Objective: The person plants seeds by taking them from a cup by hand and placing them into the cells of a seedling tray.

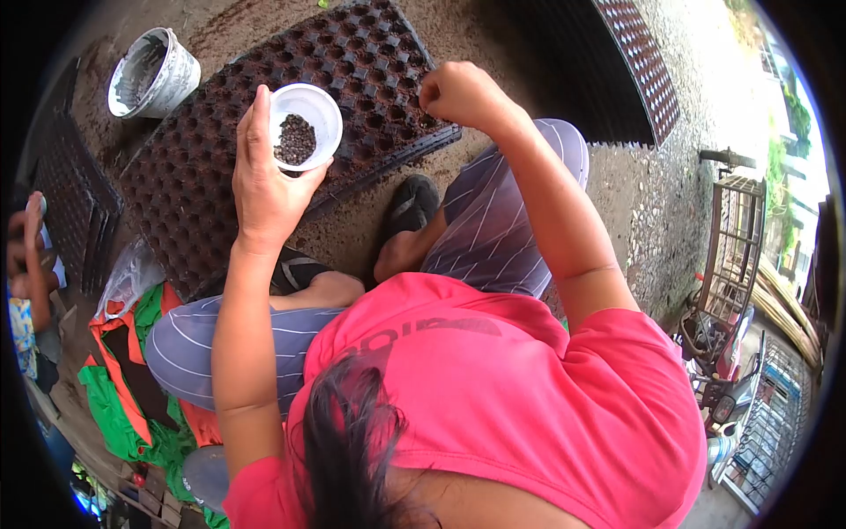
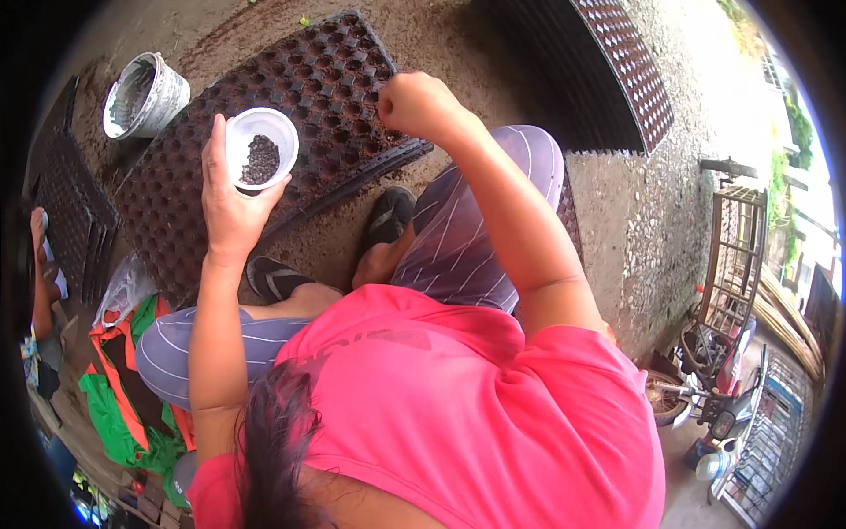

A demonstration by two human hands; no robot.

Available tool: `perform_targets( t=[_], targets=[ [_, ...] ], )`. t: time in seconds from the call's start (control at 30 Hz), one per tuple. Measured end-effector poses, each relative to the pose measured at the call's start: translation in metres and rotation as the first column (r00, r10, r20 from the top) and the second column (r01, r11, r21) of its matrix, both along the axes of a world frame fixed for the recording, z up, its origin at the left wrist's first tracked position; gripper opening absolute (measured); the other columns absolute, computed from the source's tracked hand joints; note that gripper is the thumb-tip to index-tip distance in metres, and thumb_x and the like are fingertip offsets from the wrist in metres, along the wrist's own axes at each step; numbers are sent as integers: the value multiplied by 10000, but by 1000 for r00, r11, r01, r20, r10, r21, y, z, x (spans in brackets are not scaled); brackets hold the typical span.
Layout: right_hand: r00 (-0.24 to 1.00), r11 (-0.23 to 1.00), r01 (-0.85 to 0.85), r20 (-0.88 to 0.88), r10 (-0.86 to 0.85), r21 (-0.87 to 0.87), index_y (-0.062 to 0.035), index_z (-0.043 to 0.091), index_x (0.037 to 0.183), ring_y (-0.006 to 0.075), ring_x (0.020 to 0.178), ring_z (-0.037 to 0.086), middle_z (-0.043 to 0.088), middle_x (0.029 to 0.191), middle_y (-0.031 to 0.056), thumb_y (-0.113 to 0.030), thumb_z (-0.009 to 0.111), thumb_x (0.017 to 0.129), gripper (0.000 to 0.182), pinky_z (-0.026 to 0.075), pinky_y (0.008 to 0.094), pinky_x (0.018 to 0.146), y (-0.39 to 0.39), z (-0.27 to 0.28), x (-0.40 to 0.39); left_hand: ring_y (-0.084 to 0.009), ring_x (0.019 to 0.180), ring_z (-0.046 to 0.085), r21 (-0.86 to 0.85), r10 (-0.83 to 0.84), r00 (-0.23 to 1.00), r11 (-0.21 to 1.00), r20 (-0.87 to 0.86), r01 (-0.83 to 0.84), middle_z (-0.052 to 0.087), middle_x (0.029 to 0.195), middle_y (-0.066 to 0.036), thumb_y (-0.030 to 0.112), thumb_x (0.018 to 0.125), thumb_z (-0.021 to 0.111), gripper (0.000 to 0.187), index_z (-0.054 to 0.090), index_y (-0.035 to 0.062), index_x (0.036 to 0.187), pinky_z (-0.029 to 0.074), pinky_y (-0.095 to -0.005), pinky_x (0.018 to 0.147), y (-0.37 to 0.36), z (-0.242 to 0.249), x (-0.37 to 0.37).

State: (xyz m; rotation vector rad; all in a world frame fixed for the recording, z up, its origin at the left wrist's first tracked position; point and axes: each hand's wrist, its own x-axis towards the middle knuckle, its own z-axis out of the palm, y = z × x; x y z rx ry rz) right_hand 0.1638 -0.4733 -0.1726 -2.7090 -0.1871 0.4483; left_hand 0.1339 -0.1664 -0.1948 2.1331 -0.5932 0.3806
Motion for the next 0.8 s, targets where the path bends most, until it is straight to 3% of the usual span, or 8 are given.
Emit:
perform_targets(
  t=[0.07,0.23,0.4,0.47,0.6,0.67,0.7,0.8],
  targets=[
    [997,1000,6,-73,-7,-17,-128,809,874,312,844,744,759,836,124,-154,698,745,172,588,422,815,-14,-23,-6,-390,1277,583,9,6,1000,1000,5,-7,533,1432,-221,70,673,925,1121,309,82,1609,513,-456,1061,1,1,1],
    [996,999,17,-90,-21,-39,-106,817,949,293,824,752,765,838,132,-146,724,737,234,590,392,796,-9,-28,-1,-384,1275,585,14,0,1000,1000,21,0,538,1429,-213,74,672,928,1114,318,80,1604,514,-455,1060,-1,2,-1],
    [987,993,86,131,-96,78,-100,807,987,308,814,752,763,852,136,-141,707,803,213,592,393,781,13,3,12,-387,1287,575,0,-20,1000,1000,10,20,539,1428,-218,74,677,931,1112,315,65,1602,494,-460,1075,-7,0,-1],
    [961,979,-52,277,-5,197,-100,804,1015,302,804,753,767,872,133,-138,703,815,227,596,394,763,45,15,13,-390,1300,564,-7,-45,999,999,-2,45,536,1434,-228,72,682,933,1112,309,52,1603,478,-466,1090,-13,-2,-4],
    [898,899,-432,55,436,-68,-61,760,885,323,764,741,741,809,167,-151,734,787,136,587,431,665,117,25,-5,-414,1295,560,-4,-110,994,994,-14,110,537,1434,-223,121,682,920,1100,317,64,1600,490,-470,1079,-25,0,-12],
    [832,889,-458,352,428,3,-42,740,833,321,769,752,738,787,166,-123,719,757,113,587,432,655,132,-10,-11,-414,1298,560,41,-121,993,992,-13,122,536,1437,-222,114,670,919,1112,313,60,1600,485,-473,1086,-25,2,-16],
    [875,896,-429,297,383,110,-46,734,838,329,745,744,739,791,155,-114,730,734,125,581,442,650,134,-2,-13,-414,1298,560,42,-125,992,991,-12,125,536,1437,-222,114,670,919,1112,313,60,1600,485,-473,1086,-24,1,-16],
    [890,899,-424,230,393,108,-53,732,847,340,745,741,738,793,155,-122,728,735,131,580,442,659,139,0,-12,-414,1299,561,17,-119,992,993,-41,120,536,1439,-222,101,652,920,1132,306,57,1602,487,-472,1085,-16,-4,-17]
  ],
)
